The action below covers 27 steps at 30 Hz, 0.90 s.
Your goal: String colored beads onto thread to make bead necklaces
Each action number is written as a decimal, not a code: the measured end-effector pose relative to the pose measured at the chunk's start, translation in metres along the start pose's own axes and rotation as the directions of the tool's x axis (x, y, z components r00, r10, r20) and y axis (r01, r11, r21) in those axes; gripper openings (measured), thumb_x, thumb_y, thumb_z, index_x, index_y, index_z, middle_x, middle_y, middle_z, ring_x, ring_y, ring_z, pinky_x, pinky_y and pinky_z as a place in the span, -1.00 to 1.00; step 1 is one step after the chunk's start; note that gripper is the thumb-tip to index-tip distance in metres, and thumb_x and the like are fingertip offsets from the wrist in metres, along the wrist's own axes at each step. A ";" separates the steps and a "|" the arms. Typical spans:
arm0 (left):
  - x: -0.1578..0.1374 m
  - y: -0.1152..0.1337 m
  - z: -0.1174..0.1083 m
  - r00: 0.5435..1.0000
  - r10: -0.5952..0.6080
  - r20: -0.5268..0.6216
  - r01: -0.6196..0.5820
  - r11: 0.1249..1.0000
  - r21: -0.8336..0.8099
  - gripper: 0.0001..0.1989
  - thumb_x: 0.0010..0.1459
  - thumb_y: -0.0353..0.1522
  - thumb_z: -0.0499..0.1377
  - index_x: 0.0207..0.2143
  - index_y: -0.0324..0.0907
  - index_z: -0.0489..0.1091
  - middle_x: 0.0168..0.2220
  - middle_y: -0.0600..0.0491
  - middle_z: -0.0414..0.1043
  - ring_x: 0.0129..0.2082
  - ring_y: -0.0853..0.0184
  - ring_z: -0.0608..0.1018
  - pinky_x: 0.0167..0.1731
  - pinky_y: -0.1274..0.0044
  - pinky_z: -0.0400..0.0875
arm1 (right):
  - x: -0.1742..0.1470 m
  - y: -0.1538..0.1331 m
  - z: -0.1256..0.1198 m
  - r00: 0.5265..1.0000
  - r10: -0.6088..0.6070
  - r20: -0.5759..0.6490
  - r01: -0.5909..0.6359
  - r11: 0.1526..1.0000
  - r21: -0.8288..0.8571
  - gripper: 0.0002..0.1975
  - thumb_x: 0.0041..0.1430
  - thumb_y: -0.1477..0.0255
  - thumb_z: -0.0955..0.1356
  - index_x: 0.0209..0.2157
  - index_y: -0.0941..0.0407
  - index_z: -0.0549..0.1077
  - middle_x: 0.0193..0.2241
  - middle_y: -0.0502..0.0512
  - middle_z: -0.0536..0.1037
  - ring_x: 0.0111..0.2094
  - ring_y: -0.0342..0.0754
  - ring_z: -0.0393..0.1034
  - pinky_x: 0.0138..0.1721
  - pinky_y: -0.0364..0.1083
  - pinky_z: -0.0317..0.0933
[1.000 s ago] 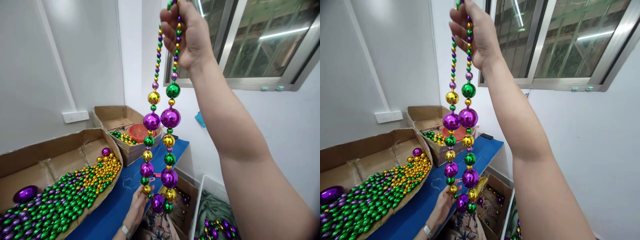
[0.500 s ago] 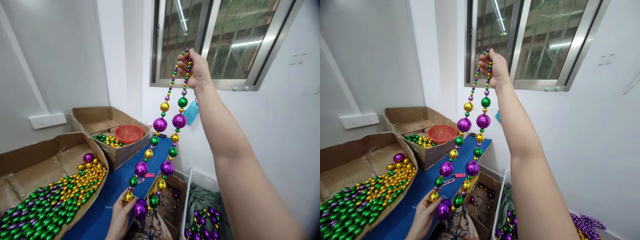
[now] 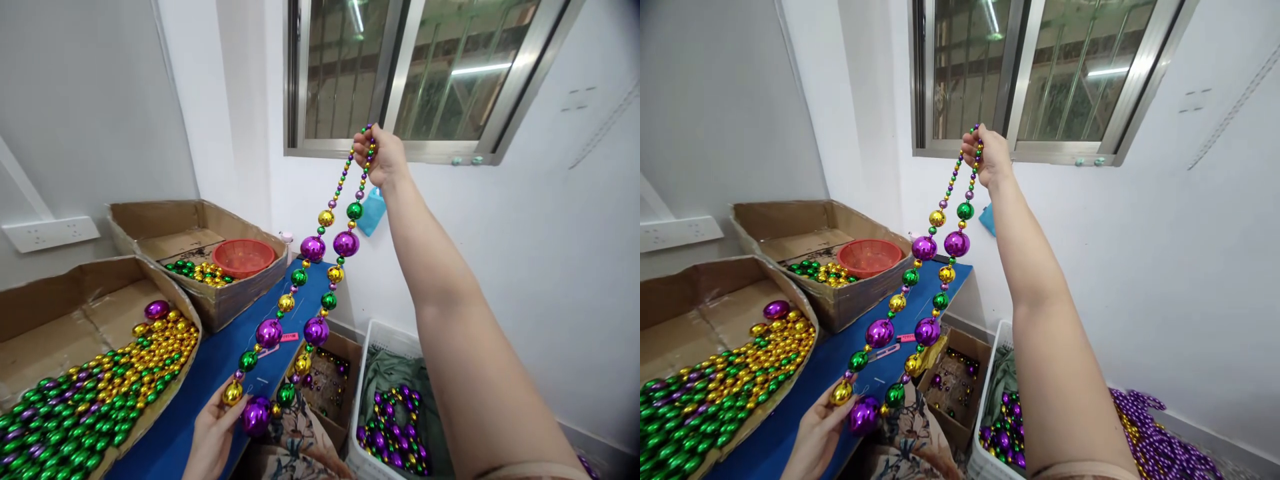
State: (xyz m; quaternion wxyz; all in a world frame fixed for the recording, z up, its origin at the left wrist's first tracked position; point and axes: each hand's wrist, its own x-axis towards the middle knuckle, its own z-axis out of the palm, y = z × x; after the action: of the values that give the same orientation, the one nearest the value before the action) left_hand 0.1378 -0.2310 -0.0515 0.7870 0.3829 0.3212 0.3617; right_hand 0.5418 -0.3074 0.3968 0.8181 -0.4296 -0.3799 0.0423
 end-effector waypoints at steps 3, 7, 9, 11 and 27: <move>0.001 -0.001 -0.003 1.000 0.002 0.009 -0.002 1.000 -0.006 -0.27 -0.35 -0.47 0.49 -0.01 -0.15 0.43 -0.15 0.00 0.55 -0.27 0.32 0.59 -0.25 0.63 0.50 | -0.002 0.006 -0.005 1.000 0.003 -0.010 -0.004 1.000 -0.021 -0.72 0.23 0.18 0.32 -0.45 0.07 0.31 -0.54 -0.10 0.50 -0.51 -0.22 0.45 -0.60 -0.27 0.29; -0.001 0.000 -0.005 1.000 -0.005 0.028 0.005 1.000 -0.003 -0.28 -0.33 -0.47 0.48 -0.01 -0.14 0.43 -0.11 -0.03 0.54 -0.25 0.27 0.60 -0.25 0.60 0.51 | -0.006 0.013 -0.011 1.000 0.011 -0.012 -0.011 1.000 -0.022 -0.71 0.21 0.18 0.33 -0.46 0.07 0.30 -0.52 -0.10 0.51 -0.52 -0.24 0.44 -0.60 -0.28 0.28; -0.001 0.000 -0.005 0.999 -0.004 0.033 0.004 1.000 -0.005 -0.28 -0.31 -0.47 0.48 0.00 -0.15 0.43 -0.11 -0.04 0.54 -0.22 0.23 0.60 -0.24 0.58 0.52 | -0.007 0.017 -0.013 1.000 0.020 -0.018 -0.020 1.000 -0.020 -0.72 0.21 0.19 0.34 -0.46 0.07 0.31 -0.50 -0.10 0.53 -0.53 -0.26 0.43 -0.59 -0.28 0.28; -0.002 0.000 -0.005 0.999 -0.009 0.033 0.010 1.000 -0.012 -0.28 -0.30 -0.46 0.48 0.01 -0.15 0.43 -0.10 -0.05 0.54 -0.20 0.22 0.60 -0.23 0.58 0.52 | -0.009 0.021 -0.016 0.999 0.030 -0.025 -0.031 0.999 -0.029 -0.72 0.21 0.20 0.34 -0.46 0.08 0.31 -0.48 -0.09 0.53 -0.53 -0.27 0.43 -0.59 -0.28 0.28; -0.002 0.000 0.001 0.995 -0.067 -0.074 0.058 0.992 -0.116 -0.42 -0.43 -0.48 0.48 -0.21 -0.16 0.54 -0.17 0.06 0.56 -0.30 0.36 0.57 -0.30 0.68 0.47 | -0.019 0.039 -0.027 0.994 0.076 -0.078 -0.077 0.997 -0.005 -0.74 0.18 0.22 0.37 -0.47 0.08 0.34 -0.47 -0.08 0.54 -0.50 -0.26 0.44 -0.57 -0.27 0.29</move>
State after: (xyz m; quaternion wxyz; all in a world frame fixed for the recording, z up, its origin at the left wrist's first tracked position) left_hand 0.1376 -0.2329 -0.0501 0.8055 0.3127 0.3423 0.3691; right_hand 0.5559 -0.3083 0.3476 0.8283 -0.4483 -0.3313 0.0555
